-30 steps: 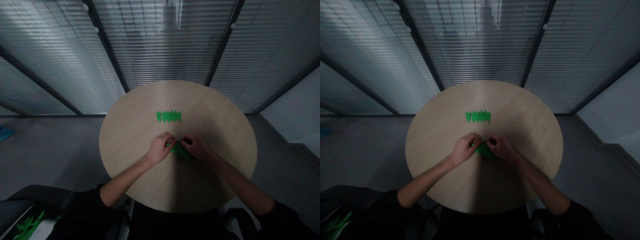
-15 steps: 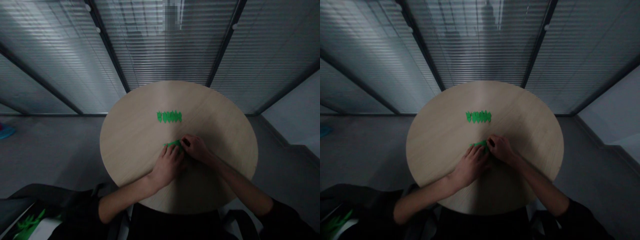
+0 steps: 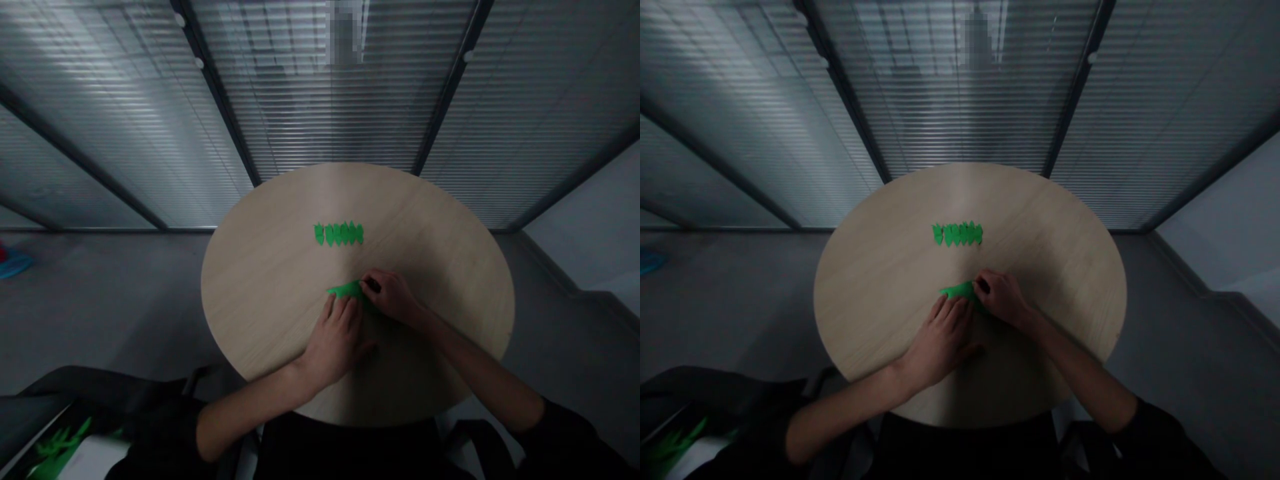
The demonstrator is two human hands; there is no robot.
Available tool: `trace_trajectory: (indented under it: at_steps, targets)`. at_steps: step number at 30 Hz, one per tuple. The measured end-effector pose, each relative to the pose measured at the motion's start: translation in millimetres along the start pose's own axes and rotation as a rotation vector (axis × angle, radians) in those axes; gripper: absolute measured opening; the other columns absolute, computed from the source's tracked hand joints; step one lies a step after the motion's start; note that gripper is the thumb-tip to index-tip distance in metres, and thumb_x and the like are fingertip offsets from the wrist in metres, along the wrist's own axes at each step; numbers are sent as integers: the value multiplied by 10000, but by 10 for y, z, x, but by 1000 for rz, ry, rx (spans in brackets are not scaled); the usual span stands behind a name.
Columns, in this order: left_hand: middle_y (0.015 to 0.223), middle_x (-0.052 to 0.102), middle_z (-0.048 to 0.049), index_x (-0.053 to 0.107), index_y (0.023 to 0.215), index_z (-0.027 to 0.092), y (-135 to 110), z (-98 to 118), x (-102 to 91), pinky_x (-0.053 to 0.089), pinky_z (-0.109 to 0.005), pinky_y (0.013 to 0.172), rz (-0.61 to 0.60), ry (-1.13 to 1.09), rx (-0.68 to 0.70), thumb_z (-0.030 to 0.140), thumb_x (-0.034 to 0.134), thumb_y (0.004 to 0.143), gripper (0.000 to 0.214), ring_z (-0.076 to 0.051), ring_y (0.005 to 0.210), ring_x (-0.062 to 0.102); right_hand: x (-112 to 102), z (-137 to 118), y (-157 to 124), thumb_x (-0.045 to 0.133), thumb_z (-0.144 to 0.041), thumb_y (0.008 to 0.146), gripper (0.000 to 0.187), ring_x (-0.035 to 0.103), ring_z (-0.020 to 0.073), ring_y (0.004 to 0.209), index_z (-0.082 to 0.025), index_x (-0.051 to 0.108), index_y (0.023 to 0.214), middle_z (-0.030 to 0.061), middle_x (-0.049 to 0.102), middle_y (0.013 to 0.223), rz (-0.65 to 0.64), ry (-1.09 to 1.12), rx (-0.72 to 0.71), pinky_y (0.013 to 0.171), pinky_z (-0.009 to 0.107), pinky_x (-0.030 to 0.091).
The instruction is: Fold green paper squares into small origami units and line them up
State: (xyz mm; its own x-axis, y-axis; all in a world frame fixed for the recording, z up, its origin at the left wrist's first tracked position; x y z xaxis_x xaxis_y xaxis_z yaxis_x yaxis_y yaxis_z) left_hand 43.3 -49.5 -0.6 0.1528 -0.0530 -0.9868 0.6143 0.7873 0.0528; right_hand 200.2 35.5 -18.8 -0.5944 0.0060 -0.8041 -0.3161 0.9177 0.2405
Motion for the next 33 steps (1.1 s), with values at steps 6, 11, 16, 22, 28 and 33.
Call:
trace_trajectory:
  at_steps: [6,11,16,22,28,33]
  targets:
    - [1526,562,-195,586,1490,200,-76,-21,-62,364,-764,1174,0,57,-108,607,647,973,661,-487,1440,470,0,-2,0,623,-233,956,125,661,190,733,-198,659,842,60,733,829,14,8,5,722,298,458]
    - [1470,595,-247,614,1452,104,-67,12,-56,336,-743,1211,43,96,-102,705,654,918,805,-506,1433,483,2,1,0,632,-243,956,128,670,196,731,-197,671,842,63,740,824,5,10,18,721,304,467]
    - [1423,636,-253,619,1401,31,-33,62,33,507,-537,1156,114,98,-77,582,685,954,712,-401,1332,607,-5,-2,-6,625,-256,962,141,688,203,756,-194,674,845,65,746,844,-20,36,29,740,311,481]
    - [1488,578,-260,557,1490,122,-110,125,82,439,-688,1165,38,106,-91,608,671,956,731,-456,1430,515,-21,-14,-7,619,-253,964,154,676,194,732,-189,677,837,60,747,825,-7,31,15,729,306,471]
    - [1510,545,-206,578,1480,315,-123,172,13,407,-762,1132,16,39,-88,658,675,930,655,-488,1464,455,-19,-3,-9,625,-258,962,142,682,191,739,-194,685,851,59,752,832,1,36,15,721,298,469]
    - [1446,590,-242,572,1495,175,-49,230,-23,426,-736,1136,38,66,-144,704,643,925,780,-475,1389,515,-18,2,-11,630,-250,954,137,677,188,743,-196,689,842,60,756,838,-8,40,15,728,295,482]
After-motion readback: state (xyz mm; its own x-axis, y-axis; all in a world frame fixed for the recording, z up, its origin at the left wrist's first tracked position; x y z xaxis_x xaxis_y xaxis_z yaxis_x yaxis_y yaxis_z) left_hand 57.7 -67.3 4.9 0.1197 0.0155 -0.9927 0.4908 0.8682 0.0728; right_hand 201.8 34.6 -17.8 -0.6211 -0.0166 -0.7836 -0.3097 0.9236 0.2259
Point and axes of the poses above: each hand's wrist, its own y-axis towards the middle knuckle, its own x-axis out of the palm, z = x × y, the point moved 4 cm from there along y, towards the middle knuckle
